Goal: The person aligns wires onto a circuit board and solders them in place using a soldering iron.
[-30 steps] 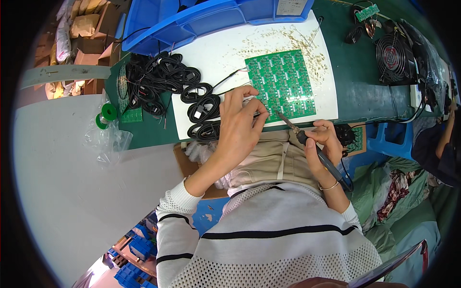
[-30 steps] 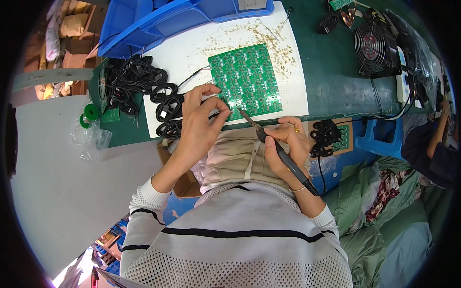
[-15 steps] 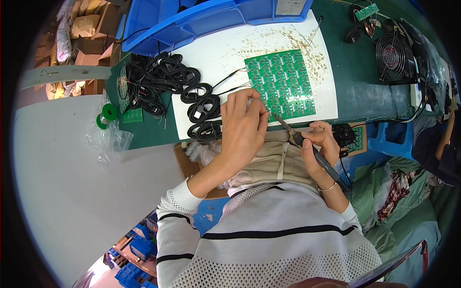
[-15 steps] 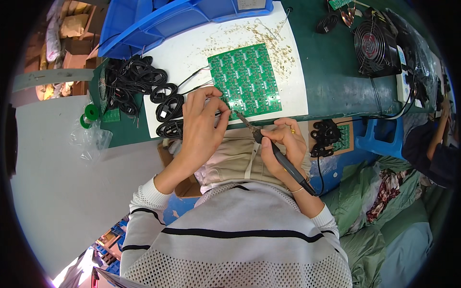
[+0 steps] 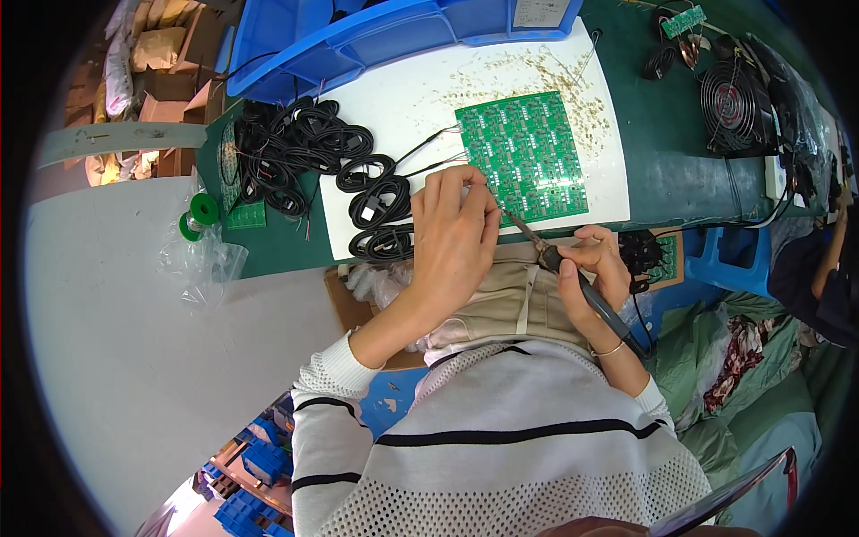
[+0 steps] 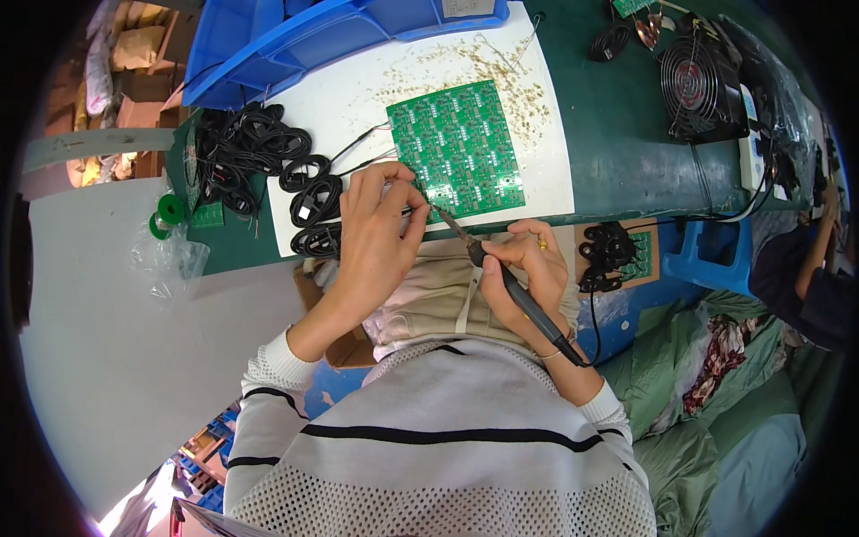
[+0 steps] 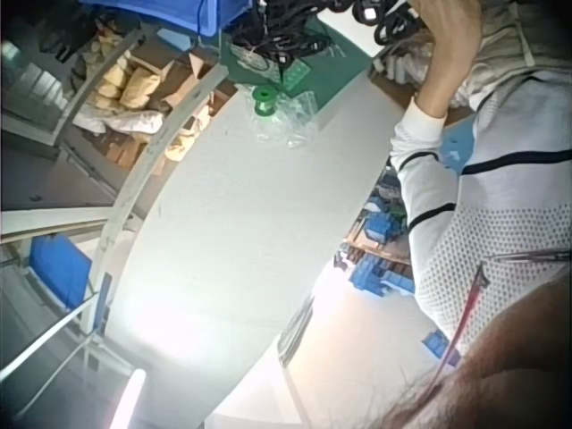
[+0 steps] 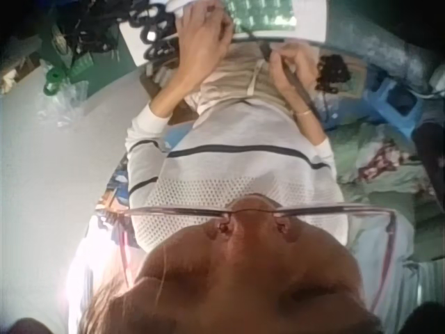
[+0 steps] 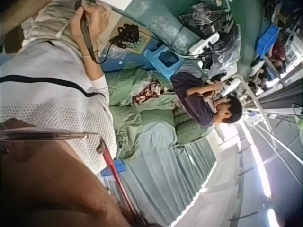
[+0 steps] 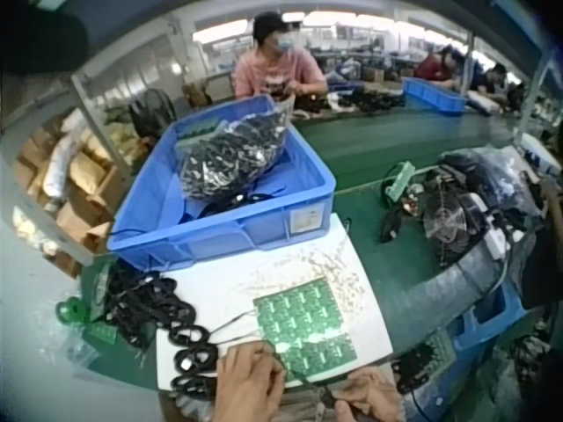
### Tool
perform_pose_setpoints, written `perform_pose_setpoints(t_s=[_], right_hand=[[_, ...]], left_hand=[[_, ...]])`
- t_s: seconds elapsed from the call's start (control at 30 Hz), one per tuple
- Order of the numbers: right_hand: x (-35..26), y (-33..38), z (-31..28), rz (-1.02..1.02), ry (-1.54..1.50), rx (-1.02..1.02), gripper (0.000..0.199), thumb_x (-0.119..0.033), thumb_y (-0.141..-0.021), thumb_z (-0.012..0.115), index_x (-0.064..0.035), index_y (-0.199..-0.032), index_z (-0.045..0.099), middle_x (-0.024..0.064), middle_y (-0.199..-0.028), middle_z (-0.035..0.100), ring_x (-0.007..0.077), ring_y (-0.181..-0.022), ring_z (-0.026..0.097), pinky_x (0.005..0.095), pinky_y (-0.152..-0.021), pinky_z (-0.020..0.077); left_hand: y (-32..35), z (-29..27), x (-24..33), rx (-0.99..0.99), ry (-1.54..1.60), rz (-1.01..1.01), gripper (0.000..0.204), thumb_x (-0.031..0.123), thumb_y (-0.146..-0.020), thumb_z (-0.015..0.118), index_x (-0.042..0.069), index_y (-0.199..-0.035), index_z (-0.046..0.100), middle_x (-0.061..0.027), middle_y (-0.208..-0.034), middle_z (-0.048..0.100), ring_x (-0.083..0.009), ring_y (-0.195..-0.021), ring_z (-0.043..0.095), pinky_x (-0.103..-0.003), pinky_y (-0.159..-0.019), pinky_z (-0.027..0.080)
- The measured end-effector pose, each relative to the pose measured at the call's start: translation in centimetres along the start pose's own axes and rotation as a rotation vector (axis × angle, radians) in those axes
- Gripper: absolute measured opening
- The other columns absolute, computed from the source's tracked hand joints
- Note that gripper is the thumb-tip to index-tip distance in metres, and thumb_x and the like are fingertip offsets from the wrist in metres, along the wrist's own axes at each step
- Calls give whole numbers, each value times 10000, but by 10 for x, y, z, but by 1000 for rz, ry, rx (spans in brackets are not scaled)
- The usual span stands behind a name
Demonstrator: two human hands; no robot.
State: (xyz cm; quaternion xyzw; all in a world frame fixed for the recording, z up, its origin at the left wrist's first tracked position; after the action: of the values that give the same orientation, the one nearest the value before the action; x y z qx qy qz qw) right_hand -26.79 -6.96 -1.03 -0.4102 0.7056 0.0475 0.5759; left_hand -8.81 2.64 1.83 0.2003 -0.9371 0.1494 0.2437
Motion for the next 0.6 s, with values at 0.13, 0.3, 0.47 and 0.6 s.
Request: perform_pose_setpoints(t_s=[0.13, 0.3, 0.47, 0.6], right_hand=[[-1, -1, 1, -19, 26, -10, 92, -1, -813, 676, -1, -902, 658, 66, -657, 646, 186, -606, 606, 448, -920, 496], [-3, -5, -2, -128, 99, -54, 125, 8, -773, 691, -1, -894, 661, 63, -676, 641, 201, -606, 608, 450, -909, 500], [-4, -5, -3, -209, 137, -107, 153, 15, -749, 700, -6, -896, 664, 63, -681, 629, 212, -610, 611, 451, -895, 504], [-3, -4, -8, -162, 100, 3, 139, 15, -766, 691, -5, -901, 664, 75, -690, 649, 214, -631, 635, 457, -901, 504]], left_hand=[[1, 0, 0, 0, -6, 6, 126, 22, -799, 720, 36, -880, 625, -105, -1165, 562, -308, -1121, 516, -416, -889, 384], [0, 0, 1, 2, -20, 16, 129, 23, -797, 719, 40, -881, 623, -102, -1160, 563, -306, -1112, 518, -416, -869, 382], [0, 1, 1, 6, -40, 28, 130, 25, -796, 716, 43, -884, 621, -99, -1151, 562, -305, -1096, 520, -417, -853, 379], [-1, 1, 1, 2, -45, 26, 132, 24, -795, 716, 44, -884, 620, -95, -1142, 564, -302, -1090, 521, -416, -851, 380]])
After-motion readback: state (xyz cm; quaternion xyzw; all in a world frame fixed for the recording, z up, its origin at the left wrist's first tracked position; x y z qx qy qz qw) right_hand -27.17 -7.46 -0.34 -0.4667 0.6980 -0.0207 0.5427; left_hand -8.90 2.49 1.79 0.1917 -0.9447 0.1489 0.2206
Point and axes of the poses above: each hand's wrist, its own y-axis away from the middle knuckle, its own z-axis out of the palm, x = y × z, the point moved 1 cm from there along -y, towards the middle knuckle
